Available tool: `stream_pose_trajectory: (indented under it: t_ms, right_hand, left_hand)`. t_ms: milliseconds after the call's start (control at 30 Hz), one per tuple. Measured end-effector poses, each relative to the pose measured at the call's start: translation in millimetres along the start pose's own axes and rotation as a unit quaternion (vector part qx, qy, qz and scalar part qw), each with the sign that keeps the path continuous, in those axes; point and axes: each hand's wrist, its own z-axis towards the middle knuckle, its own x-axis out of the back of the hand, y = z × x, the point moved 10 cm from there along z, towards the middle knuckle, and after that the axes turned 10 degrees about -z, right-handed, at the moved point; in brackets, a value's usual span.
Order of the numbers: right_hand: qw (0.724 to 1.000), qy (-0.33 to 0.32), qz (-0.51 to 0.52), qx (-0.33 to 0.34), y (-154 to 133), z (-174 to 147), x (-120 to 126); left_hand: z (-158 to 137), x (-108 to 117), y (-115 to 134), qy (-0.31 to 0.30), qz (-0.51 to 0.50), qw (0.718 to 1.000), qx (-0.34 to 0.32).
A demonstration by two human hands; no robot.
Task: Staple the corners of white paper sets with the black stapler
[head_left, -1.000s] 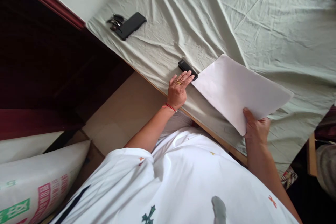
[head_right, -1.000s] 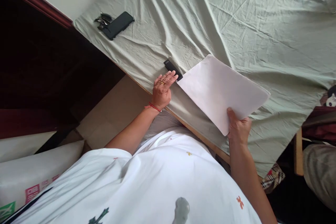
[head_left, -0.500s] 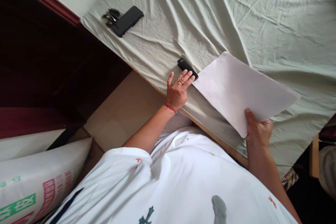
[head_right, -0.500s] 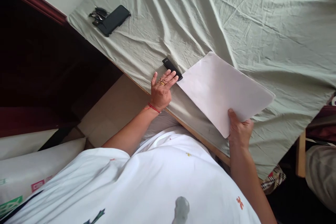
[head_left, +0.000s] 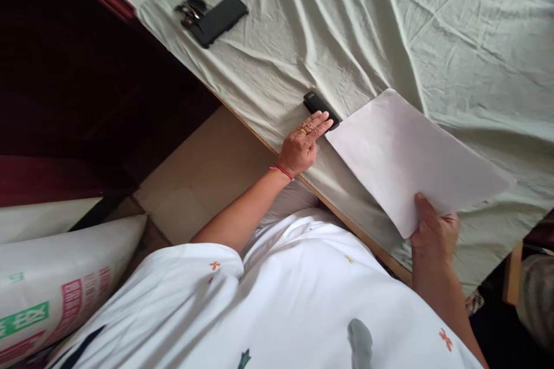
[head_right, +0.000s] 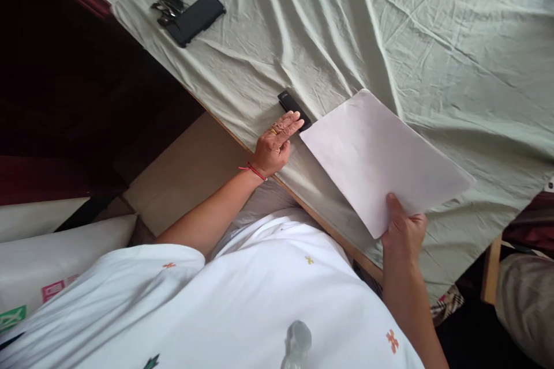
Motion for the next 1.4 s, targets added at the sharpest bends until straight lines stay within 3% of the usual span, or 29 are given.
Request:
stream_pose_trajectory:
  t_ms: [167,300,400,500,600,667,767,867,1000,1133,1400]
  right_hand:
    - [1.000,0.012,-0.001,0.004,-13,2,21]
    - [1.000,-0.001,-0.012,0.014,-17,1,36]
    - [0.999,-0.027,-0.036,0.005,-13,-3,37]
    - [0.998,-0.048,-0.050,0.001,-9,-7,30]
    - [0.994,-0.083,-0.056,0.033,-13,-7,18]
    - [0.992,-0.102,-0.062,0.046,-13,-4,11]
    - [0.987,-0.132,-0.079,0.044,-6,2,1]
    - [0.980,-0.160,-0.107,0.048,2,7,-5]
    - [0.984,-0.140,-0.091,0.068,4,10,-3]
    - [0.982,-0.104,-0.090,0.129,-6,6,-3]
    - [0.979,-0.038,-0.103,0.170,-12,5,1]
  left_hand:
    - [1,6,5,0.015,0.011,1.000,-0.012]
    - [-2,23,-3,0.074,0.000,0.996,0.047]
    - [-2,23,-13,0.058,-0.092,0.987,0.119]
    - [-1,16,-17,0.021,-0.238,0.954,0.181]
    - [-2,16,-14,0.022,-0.341,0.916,0.211]
    - [-5,13,-12,0.011,-0.361,0.906,0.223]
    - [-10,4,-9,-0.032,-0.324,0.917,0.230]
    - [-11,3,-10,-0.020,-0.255,0.941,0.223]
    - [-7,6,-11,0.016,-0.181,0.962,0.206]
    - [-7,11,-12,0.043,-0.169,0.963,0.205]
    - [-15,2,-23,0.004,-0.348,0.904,0.247]
